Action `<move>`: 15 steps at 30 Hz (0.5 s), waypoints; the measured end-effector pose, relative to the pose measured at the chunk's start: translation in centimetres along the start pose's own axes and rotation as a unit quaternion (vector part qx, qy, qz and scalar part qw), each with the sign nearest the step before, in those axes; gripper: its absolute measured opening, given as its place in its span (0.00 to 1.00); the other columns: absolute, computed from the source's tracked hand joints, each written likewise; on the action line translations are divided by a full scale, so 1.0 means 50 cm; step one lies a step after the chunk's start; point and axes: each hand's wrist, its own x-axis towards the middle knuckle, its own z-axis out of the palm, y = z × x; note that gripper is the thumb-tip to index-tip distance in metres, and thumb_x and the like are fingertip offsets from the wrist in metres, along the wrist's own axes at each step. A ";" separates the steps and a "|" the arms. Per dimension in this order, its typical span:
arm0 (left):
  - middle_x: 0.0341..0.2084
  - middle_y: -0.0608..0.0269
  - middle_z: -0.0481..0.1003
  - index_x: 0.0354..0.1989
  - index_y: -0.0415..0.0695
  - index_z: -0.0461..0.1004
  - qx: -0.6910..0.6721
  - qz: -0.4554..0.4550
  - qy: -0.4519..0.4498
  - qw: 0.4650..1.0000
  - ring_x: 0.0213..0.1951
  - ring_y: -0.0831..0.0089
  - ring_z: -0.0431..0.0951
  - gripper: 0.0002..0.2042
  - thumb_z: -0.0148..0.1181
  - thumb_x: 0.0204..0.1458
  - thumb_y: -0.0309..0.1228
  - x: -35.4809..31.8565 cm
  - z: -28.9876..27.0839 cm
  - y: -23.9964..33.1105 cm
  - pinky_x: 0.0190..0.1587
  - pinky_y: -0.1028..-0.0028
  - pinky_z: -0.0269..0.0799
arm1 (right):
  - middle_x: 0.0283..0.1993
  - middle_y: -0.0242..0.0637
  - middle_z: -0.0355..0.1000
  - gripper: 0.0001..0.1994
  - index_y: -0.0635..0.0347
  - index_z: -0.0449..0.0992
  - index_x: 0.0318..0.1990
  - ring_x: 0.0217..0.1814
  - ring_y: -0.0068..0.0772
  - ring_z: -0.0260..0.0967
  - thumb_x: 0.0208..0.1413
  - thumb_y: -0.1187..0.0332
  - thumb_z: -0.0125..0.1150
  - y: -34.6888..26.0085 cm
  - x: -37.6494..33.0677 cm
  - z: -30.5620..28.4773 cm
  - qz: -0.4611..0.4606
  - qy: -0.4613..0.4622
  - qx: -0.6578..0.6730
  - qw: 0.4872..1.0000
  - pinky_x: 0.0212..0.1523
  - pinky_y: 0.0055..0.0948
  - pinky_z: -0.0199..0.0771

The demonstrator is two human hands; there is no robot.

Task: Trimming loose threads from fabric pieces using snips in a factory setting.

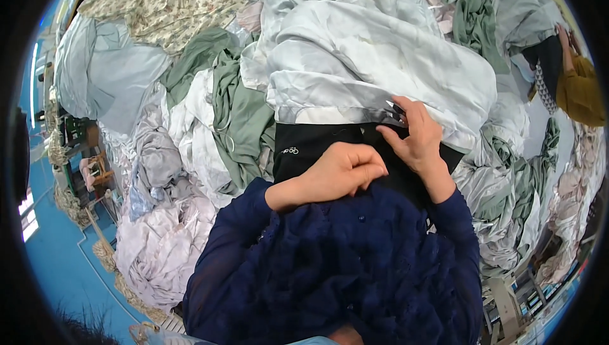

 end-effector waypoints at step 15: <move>0.29 0.51 0.72 0.35 0.38 0.71 0.296 0.193 0.472 0.808 0.29 0.53 0.74 0.04 0.60 0.54 0.19 0.025 -0.124 -0.110 0.32 0.61 0.70 | 0.28 0.39 0.74 0.10 0.64 0.79 0.36 0.28 0.31 0.70 0.49 0.70 0.73 -0.060 0.093 0.167 0.069 -0.119 0.205 0.969 0.30 0.31 0.69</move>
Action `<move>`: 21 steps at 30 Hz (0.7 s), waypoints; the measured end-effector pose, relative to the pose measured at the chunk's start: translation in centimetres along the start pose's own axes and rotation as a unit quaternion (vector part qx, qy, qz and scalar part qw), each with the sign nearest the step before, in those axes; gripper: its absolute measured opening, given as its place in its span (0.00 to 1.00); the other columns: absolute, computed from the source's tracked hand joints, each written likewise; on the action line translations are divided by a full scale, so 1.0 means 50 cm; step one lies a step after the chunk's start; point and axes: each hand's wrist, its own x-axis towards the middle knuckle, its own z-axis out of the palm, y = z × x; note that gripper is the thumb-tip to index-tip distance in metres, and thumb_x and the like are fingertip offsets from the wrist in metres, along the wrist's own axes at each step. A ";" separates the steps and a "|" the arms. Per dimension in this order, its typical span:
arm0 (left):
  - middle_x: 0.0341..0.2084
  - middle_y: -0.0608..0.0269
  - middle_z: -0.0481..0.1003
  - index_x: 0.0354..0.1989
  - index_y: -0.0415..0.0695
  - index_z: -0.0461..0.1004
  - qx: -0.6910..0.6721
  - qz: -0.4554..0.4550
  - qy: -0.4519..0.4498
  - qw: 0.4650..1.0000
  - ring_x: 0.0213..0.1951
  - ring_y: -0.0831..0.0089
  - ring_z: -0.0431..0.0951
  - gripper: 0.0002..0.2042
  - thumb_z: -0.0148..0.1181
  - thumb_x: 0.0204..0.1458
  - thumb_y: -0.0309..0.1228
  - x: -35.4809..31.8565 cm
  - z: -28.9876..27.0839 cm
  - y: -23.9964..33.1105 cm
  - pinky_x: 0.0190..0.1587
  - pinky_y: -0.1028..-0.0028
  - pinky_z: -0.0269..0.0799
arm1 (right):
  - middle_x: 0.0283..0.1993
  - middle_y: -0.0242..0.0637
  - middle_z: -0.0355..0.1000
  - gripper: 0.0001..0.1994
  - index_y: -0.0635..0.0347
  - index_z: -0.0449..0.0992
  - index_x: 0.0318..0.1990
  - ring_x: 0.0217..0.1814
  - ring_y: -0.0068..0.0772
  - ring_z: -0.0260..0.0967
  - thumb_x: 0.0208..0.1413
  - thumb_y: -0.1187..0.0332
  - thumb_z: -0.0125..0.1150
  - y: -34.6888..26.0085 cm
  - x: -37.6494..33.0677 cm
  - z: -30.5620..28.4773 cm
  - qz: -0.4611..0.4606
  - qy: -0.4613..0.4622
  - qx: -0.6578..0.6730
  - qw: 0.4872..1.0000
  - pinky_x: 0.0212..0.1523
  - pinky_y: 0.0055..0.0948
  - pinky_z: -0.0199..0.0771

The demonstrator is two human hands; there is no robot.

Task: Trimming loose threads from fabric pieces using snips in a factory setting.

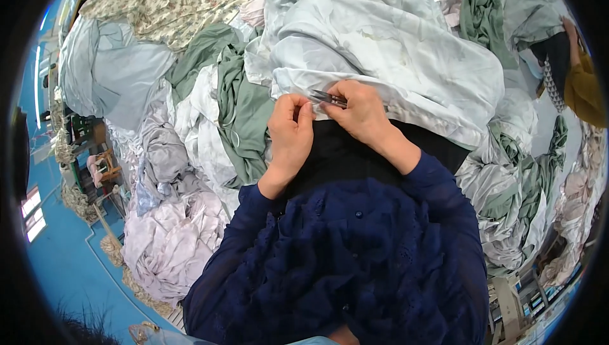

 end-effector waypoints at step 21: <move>0.30 0.57 0.74 0.33 0.41 0.75 0.067 0.133 -0.058 0.987 0.29 0.56 0.77 0.06 0.65 0.49 0.20 0.025 0.020 0.052 0.31 0.62 0.73 | 0.26 0.24 0.69 0.06 0.64 0.75 0.34 0.28 0.13 0.60 0.62 0.72 0.63 0.016 -0.025 -0.022 0.094 -0.026 0.206 0.974 0.28 0.20 0.61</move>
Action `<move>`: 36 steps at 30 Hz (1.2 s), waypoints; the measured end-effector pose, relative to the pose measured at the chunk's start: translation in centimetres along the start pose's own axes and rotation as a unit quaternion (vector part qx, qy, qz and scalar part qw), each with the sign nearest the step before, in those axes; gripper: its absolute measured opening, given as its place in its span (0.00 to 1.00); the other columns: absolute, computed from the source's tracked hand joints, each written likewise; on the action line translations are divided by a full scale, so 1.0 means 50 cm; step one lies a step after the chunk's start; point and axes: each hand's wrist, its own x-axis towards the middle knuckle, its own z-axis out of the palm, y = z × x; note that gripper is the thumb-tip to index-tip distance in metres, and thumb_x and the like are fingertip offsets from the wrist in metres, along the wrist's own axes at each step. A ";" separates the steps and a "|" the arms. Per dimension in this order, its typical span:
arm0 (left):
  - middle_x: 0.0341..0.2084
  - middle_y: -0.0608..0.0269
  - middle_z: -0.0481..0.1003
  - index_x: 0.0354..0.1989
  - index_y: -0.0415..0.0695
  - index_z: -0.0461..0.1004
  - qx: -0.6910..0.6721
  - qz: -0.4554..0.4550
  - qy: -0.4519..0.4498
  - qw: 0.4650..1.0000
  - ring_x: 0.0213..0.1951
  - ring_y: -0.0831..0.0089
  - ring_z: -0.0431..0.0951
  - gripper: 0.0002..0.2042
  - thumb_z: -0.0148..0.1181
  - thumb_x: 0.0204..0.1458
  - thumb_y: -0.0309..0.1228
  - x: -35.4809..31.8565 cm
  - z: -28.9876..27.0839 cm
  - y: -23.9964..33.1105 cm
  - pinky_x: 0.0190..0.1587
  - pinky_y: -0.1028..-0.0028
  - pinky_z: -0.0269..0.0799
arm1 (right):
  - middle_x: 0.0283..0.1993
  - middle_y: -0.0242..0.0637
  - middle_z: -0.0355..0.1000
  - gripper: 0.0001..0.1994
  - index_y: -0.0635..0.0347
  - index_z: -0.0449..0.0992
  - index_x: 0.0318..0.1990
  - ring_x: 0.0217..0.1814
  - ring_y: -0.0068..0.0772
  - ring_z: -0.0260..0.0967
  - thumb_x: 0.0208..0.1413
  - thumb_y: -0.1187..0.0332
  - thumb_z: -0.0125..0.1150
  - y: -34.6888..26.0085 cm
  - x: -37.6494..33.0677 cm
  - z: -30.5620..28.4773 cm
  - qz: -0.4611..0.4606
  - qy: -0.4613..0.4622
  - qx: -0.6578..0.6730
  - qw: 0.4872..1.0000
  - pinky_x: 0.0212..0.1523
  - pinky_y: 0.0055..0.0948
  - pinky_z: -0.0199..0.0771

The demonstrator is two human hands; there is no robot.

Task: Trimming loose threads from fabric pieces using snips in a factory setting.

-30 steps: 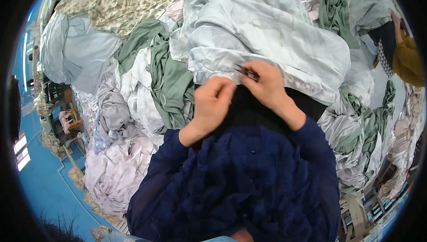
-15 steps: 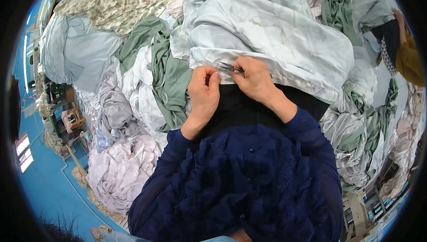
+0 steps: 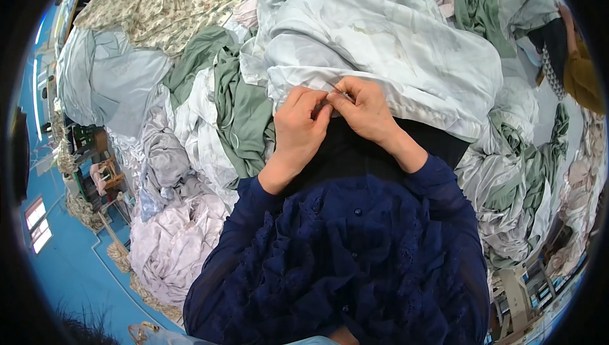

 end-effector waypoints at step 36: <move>0.24 0.67 0.73 0.32 0.39 0.73 -0.131 -0.100 0.032 0.986 0.22 0.81 0.72 0.05 0.60 0.61 0.21 -0.060 -0.003 -0.021 0.25 0.80 0.68 | 0.29 0.31 0.69 0.17 0.55 0.79 0.43 0.27 0.34 0.71 0.42 0.73 0.73 -0.063 -0.055 -0.014 -0.346 0.070 -0.415 0.839 0.25 0.33 0.68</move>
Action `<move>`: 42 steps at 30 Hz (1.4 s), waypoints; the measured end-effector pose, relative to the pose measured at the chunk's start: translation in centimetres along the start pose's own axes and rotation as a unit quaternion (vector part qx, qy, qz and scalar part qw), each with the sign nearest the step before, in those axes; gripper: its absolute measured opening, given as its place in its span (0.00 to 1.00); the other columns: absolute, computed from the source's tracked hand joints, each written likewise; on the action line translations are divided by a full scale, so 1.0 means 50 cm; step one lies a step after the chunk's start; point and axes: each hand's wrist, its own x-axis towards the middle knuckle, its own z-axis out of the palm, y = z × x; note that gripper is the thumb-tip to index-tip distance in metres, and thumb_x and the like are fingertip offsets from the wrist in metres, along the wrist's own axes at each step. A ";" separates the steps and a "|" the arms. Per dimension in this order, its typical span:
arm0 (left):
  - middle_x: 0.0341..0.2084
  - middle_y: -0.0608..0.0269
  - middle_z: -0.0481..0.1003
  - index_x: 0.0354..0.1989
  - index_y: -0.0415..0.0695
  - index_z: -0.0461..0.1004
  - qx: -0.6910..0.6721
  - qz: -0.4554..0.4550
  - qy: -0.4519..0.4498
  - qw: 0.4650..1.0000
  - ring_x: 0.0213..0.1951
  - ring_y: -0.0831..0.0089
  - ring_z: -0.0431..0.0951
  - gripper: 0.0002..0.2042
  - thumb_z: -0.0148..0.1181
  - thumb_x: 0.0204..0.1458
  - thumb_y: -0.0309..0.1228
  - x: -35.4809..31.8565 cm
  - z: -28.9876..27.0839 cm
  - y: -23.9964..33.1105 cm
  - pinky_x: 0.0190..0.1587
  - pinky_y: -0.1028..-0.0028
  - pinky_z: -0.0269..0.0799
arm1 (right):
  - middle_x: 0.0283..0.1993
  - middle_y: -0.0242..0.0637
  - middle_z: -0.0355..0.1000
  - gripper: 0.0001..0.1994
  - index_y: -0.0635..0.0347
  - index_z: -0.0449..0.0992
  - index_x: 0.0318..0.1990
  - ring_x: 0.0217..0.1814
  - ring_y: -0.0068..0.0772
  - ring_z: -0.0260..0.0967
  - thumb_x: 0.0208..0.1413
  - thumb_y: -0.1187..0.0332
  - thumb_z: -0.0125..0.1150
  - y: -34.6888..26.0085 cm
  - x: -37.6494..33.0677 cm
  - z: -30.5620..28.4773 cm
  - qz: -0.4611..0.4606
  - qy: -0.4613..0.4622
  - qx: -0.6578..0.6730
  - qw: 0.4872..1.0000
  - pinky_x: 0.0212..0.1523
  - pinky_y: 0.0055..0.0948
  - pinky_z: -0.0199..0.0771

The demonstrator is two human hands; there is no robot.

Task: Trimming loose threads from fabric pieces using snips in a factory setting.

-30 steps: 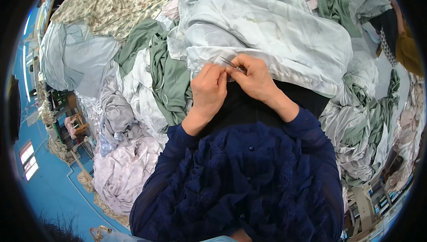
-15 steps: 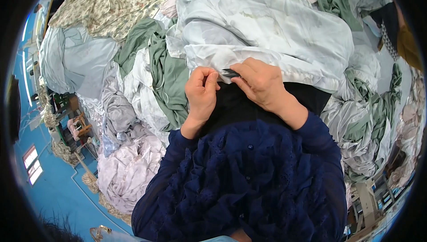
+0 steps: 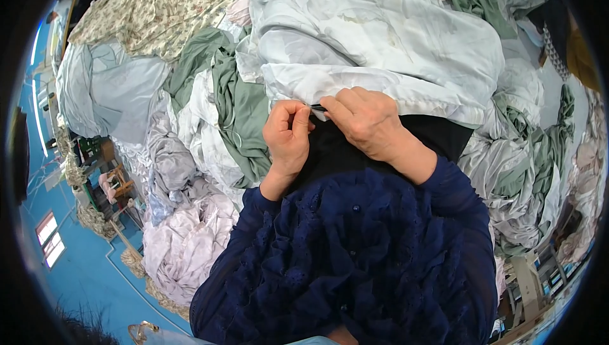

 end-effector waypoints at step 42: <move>0.68 0.48 0.65 0.67 0.45 0.69 0.207 0.123 -0.272 0.931 0.70 0.54 0.63 0.23 0.48 0.64 0.35 0.185 0.368 -0.133 0.72 0.60 0.56 | 0.32 0.36 0.71 0.21 0.55 0.80 0.44 0.30 0.37 0.73 0.36 0.79 0.62 0.155 -0.015 -0.165 0.165 0.169 -0.135 0.962 0.30 0.33 0.73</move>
